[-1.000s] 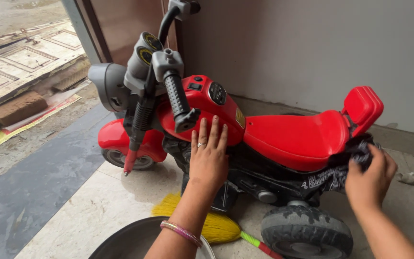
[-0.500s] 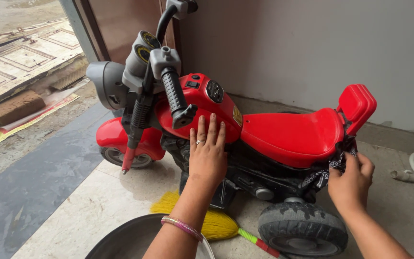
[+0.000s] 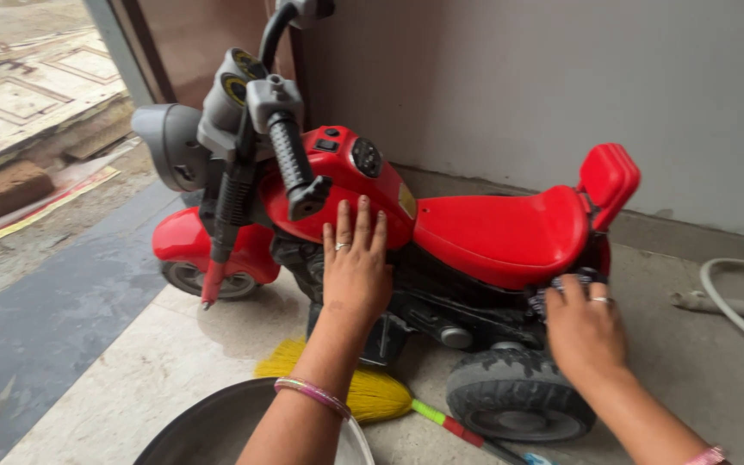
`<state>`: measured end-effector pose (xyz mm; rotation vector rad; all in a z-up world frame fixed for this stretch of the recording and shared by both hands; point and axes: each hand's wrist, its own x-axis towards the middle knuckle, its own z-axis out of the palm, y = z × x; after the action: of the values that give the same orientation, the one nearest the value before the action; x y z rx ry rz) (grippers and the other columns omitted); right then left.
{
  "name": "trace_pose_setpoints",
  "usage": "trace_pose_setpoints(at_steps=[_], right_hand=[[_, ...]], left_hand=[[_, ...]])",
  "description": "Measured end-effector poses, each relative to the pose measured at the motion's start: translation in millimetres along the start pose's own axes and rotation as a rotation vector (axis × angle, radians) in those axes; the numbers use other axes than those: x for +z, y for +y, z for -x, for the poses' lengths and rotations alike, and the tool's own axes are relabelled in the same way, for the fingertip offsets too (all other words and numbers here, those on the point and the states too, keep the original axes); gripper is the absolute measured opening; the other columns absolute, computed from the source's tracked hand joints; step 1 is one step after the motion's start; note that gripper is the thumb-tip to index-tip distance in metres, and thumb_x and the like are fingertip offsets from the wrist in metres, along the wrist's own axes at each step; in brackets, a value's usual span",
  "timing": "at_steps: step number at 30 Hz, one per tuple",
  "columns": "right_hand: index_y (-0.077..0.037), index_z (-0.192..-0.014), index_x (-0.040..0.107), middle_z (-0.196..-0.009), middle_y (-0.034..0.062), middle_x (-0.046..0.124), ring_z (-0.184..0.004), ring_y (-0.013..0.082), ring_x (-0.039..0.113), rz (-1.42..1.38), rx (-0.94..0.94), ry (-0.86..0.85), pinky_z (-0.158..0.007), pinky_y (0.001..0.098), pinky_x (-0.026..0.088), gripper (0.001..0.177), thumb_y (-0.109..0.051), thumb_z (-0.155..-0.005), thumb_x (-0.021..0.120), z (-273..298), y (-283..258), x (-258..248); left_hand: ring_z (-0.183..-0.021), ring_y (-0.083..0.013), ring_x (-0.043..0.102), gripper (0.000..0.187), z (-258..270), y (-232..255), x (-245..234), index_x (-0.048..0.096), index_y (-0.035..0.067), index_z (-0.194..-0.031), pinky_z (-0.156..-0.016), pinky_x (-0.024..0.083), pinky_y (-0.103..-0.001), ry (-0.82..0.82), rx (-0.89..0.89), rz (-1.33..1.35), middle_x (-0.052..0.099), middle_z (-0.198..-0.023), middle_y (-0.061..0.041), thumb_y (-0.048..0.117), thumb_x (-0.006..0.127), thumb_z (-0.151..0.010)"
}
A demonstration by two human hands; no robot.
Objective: The person wipes a metal lid, a blue plastic bottle, a water bottle, and two small jars with a black cloth, then places them on the floor. The person then wipes the handlebars, body, and seat of a red toy motorcycle with the same cloth.
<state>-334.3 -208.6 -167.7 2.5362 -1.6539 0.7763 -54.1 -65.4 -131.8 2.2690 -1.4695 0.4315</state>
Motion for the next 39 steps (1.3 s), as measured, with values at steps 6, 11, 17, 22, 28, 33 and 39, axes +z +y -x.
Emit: trace_pose_setpoints(at_steps=[6, 11, 17, 22, 28, 33, 39], right_hand=[[-0.017, -0.112, 0.070, -0.136, 0.0040, 0.058, -0.122, 0.0316, 0.057, 0.373, -0.446, -0.151, -0.101, 0.0421, 0.052, 0.024, -0.018, -0.090, 0.060, 20.8, -14.3, -3.3], [-0.012, -0.111, 0.069, -0.135, 0.0112, 0.059, -0.119, 0.0338, 0.057, 0.234, -0.617, -0.031, -0.097, 0.0457, 0.053, 0.033, -0.008, -0.080, 0.060, 23.4, -15.1, 16.2], [-0.015, -0.124, 0.063, -0.130, 0.0174, 0.048, -0.115, 0.0349, 0.061, 0.227, -0.482, -0.298, -0.090, 0.0463, 0.058, 0.049, 0.002, -0.078, 0.062, 13.7, -21.2, 32.0], [-0.017, -0.126, 0.063, -0.113, 0.0144, 0.049, -0.106, 0.0378, 0.064, 0.082, -0.467, -0.214, -0.081, 0.0499, 0.059, 0.047, -0.014, -0.080, 0.071, 17.4, -22.2, 55.1], [-0.016, -0.130, 0.059, -0.122, 0.0132, 0.054, -0.103, 0.0365, 0.068, 0.086, -0.359, -0.383, -0.085, 0.0485, 0.058, 0.046, -0.023, -0.086, 0.070, 12.1, -25.5, 78.9], [-0.018, -0.129, 0.059, -0.123, 0.0120, 0.057, -0.104, 0.0365, 0.068, 0.089, -0.427, -0.444, -0.084, 0.0501, 0.057, 0.031, -0.023, -0.099, 0.054, 13.9, -44.7, 99.2], [-0.012, -0.126, 0.058, -0.120, 0.0135, 0.057, -0.102, 0.0334, 0.069, 0.017, -0.687, -0.411, -0.079, 0.0466, 0.059, 0.031, -0.016, -0.096, 0.053, 9.5, -114.0, 107.3]], left_hand=[[-0.155, -0.0402, 0.002, 0.083, -1.0, 7.9, 2.8, 0.038, 0.010, -0.154, -0.122, 0.011, -0.058, -0.003, -0.020, 0.001, 0.010, -0.168, -0.018, 0.029, 0.075, -0.082], [-0.155, -0.0405, 0.002, 0.079, 2.1, 9.1, -0.2, 0.042, 0.012, -0.152, -0.122, 0.011, -0.058, -0.017, -0.033, 0.004, 0.009, -0.168, -0.019, 0.030, 0.075, -0.083], [-0.155, -0.0384, 0.001, 0.079, 3.3, 7.1, -0.4, 0.041, 0.013, -0.153, -0.122, 0.011, -0.057, -0.024, -0.017, -0.005, 0.008, -0.168, -0.018, 0.027, 0.074, -0.082], [-0.156, -0.0378, 0.002, 0.077, 5.2, 4.0, 4.5, 0.041, 0.013, -0.153, -0.123, 0.010, -0.057, 0.005, 0.000, 0.016, 0.009, -0.168, -0.018, 0.025, 0.072, -0.083], [-0.156, -0.0377, 0.005, 0.074, 5.2, 2.3, 16.9, 0.044, 0.013, -0.152, -0.123, 0.011, -0.057, 0.076, 0.022, -0.024, 0.012, -0.168, -0.018, 0.022, 0.071, -0.084], [-0.156, -0.0378, 0.005, 0.074, 5.1, 5.2, 2.5, 0.044, 0.012, -0.151, -0.123, 0.011, -0.057, 0.034, 0.003, 0.031, 0.012, -0.168, -0.018, 0.022, 0.071, -0.083], [-0.156, -0.0383, 0.008, 0.070, 5.8, -1.3, 3.4, 0.048, 0.011, -0.148, -0.123, 0.013, -0.056, 0.018, 0.025, 0.062, 0.014, -0.168, -0.018, 0.019, 0.070, -0.082]])
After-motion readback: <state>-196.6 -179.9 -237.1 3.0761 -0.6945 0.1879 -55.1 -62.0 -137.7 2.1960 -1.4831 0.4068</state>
